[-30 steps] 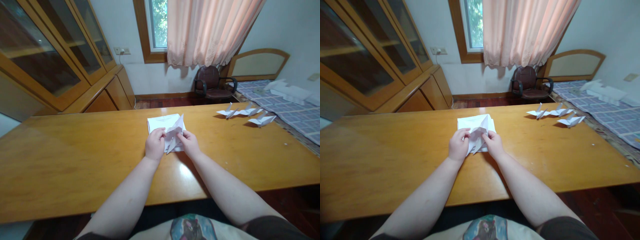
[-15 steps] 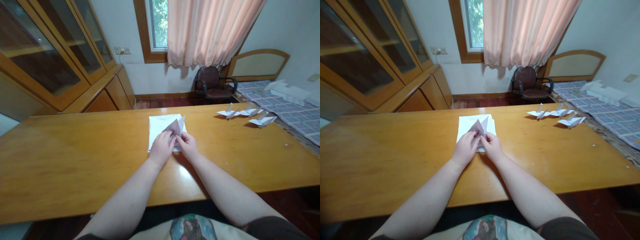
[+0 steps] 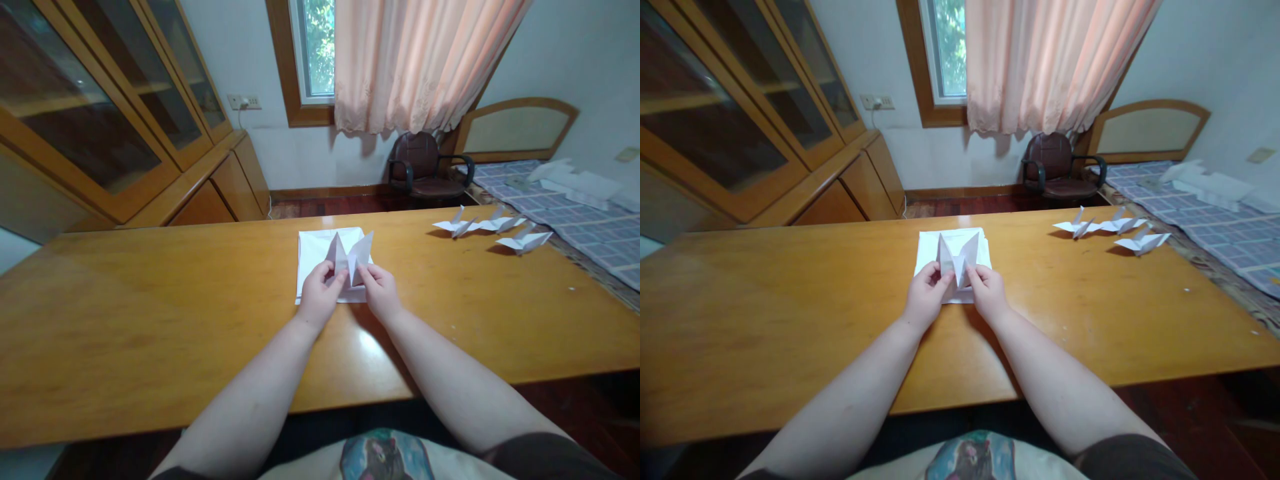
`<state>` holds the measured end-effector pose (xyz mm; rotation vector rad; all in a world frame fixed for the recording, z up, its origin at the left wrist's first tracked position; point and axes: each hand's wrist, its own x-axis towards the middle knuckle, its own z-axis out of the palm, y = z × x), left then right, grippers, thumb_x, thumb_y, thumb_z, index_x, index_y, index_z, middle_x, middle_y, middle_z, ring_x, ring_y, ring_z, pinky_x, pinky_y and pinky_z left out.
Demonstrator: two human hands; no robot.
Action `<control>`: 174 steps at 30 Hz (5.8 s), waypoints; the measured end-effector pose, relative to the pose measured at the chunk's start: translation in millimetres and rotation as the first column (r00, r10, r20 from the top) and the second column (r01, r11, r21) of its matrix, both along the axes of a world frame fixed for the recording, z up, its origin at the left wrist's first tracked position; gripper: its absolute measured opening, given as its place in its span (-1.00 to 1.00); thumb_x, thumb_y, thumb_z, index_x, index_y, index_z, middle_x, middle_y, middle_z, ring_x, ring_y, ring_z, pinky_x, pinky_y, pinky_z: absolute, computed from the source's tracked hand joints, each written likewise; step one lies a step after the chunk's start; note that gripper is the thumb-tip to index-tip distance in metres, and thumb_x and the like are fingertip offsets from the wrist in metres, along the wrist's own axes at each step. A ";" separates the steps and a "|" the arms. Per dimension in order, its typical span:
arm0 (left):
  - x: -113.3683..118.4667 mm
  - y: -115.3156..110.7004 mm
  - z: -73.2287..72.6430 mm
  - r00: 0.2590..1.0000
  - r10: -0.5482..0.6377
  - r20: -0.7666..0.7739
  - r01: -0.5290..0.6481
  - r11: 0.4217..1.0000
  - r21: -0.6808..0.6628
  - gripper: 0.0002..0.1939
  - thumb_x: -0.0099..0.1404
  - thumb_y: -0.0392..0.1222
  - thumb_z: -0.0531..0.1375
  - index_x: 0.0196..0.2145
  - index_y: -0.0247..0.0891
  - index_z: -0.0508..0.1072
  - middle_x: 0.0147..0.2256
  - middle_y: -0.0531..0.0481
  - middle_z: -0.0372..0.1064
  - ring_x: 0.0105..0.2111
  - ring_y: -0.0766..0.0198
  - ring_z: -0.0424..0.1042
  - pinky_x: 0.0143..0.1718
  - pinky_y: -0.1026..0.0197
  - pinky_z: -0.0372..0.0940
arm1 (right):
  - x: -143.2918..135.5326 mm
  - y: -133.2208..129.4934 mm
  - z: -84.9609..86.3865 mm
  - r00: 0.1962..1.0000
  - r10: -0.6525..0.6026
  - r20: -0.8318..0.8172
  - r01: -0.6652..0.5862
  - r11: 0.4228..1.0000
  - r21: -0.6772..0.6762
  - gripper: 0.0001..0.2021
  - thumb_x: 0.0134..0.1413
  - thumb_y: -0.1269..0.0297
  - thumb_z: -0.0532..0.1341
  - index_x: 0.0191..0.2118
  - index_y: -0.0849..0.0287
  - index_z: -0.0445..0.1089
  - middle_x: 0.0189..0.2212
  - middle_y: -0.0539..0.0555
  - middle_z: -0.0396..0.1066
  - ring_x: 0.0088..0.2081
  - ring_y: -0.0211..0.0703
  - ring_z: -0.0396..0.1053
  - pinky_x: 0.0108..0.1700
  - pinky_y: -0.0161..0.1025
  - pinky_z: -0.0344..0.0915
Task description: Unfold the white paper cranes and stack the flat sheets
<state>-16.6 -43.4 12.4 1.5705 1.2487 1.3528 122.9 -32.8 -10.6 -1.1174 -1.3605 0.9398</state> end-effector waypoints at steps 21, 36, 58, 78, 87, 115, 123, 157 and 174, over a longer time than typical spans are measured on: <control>-3.2 4.5 2.3 0.885 -0.051 0.462 0.086 0.995 -0.054 -0.53 -0.08 0.05 0.36 -0.32 -0.27 0.31 -0.36 -0.01 0.40 -0.36 0.28 0.39 -0.35 0.29 0.27 | 6.3 -6.5 9.6 0.998 -0.001 -0.064 0.011 0.988 0.156 -0.75 0.13 0.11 0.10 -0.37 0.11 0.44 -0.36 0.05 0.43 -0.28 -0.11 0.33 -0.18 -0.18 0.24; -8.9 9.4 2.9 0.744 -0.002 0.668 0.163 0.970 -0.178 -0.63 -0.04 0.01 0.35 -0.34 -0.27 0.42 -0.44 0.05 0.45 -0.48 0.34 0.40 -0.42 0.30 0.27 | -3.4 -0.2 11.8 0.833 0.261 -0.488 -0.377 0.913 -0.154 -0.52 0.06 -0.15 0.01 -0.10 0.10 0.33 -0.17 0.14 0.44 -0.17 -0.02 0.41 -0.17 -0.08 0.34; -5.2 13.8 1.3 0.712 -0.012 0.702 0.193 0.965 -0.180 -0.57 -0.02 0.01 0.34 -0.26 -0.25 0.35 -0.35 0.02 0.46 -0.41 0.30 0.44 -0.33 0.23 0.33 | -7.3 5.1 10.3 0.837 0.280 -0.470 -0.399 0.900 -0.176 -0.47 0.02 -0.25 -0.02 -0.22 0.12 0.36 -0.28 0.11 0.45 -0.25 -0.07 0.40 -0.24 -0.13 0.33; -1.6 10.0 2.2 0.891 -0.032 0.454 0.119 0.979 -0.165 -0.71 -0.01 -0.09 0.32 -0.37 -0.26 0.37 -0.40 0.05 0.42 -0.39 0.32 0.38 -0.30 0.28 0.25 | -10.8 2.1 3.6 0.957 0.085 -0.277 -0.115 0.989 -0.094 -0.74 -0.30 0.22 0.40 -0.46 0.14 0.33 -0.48 -0.02 0.41 -0.42 -0.21 0.35 -0.30 -0.22 0.28; -11.1 16.5 0.7 0.762 0.036 0.647 0.132 0.969 -0.210 -0.68 -0.01 -0.12 0.33 -0.29 -0.25 0.38 -0.35 0.04 0.45 -0.40 0.34 0.40 -0.35 0.31 0.27 | -2.9 -0.5 4.5 0.955 0.065 -0.290 -0.066 0.998 0.004 -0.77 -0.17 0.17 0.33 -0.55 0.14 0.29 -0.57 -0.06 0.34 -0.48 -0.26 0.26 -0.36 -0.29 0.20; -29.0 25.7 9.5 0.525 0.093 0.846 0.340 0.888 -0.309 -0.71 0.18 -0.19 0.19 -0.11 -0.26 0.38 -0.28 -0.06 0.49 -0.23 0.14 0.48 -0.05 0.02 0.32 | 11.5 2.8 20.5 0.404 0.253 -0.879 -0.747 0.646 -0.157 -0.49 0.07 -0.17 0.00 -0.10 0.13 0.36 -0.25 0.13 0.48 -0.28 -0.05 0.41 -0.30 -0.11 0.36; -26.3 24.8 8.5 0.578 -0.063 0.814 0.431 0.870 -0.238 -0.68 0.12 -0.25 0.25 -0.13 -0.29 0.38 -0.28 -0.06 0.50 -0.31 0.18 0.49 -0.10 0.09 0.35 | 8.0 4.9 22.9 0.423 0.215 -0.880 -0.753 0.624 -0.209 -0.57 0.13 -0.02 0.01 -0.02 0.15 0.31 -0.04 0.07 0.41 -0.02 -0.09 0.34 0.12 -0.10 0.16; -56.2 43.8 3.6 0.888 0.048 0.457 0.072 0.968 -0.242 -0.40 -0.04 -0.35 0.32 0.00 -0.21 0.35 -0.21 -0.11 0.48 -0.27 0.16 0.48 -0.12 0.07 0.34 | 22.2 27.4 2.3 0.916 -0.188 -0.355 0.080 0.951 -0.298 -0.78 -0.19 0.24 0.32 -0.33 0.17 0.41 -0.37 0.08 0.51 -0.36 -0.08 0.43 -0.27 -0.15 0.36; -45.0 44.3 -7.2 0.875 0.174 0.451 -0.117 0.982 -0.151 -0.60 0.06 -0.15 0.29 -0.11 -0.21 0.38 -0.21 -0.10 0.46 -0.17 0.12 0.44 -0.06 0.09 0.27 | 18.7 26.4 5.4 0.959 -0.193 -0.210 0.130 0.952 -0.278 -0.63 -0.20 0.05 0.31 -0.30 0.24 0.45 -0.34 0.15 0.52 -0.33 0.00 0.44 -0.30 -0.16 0.33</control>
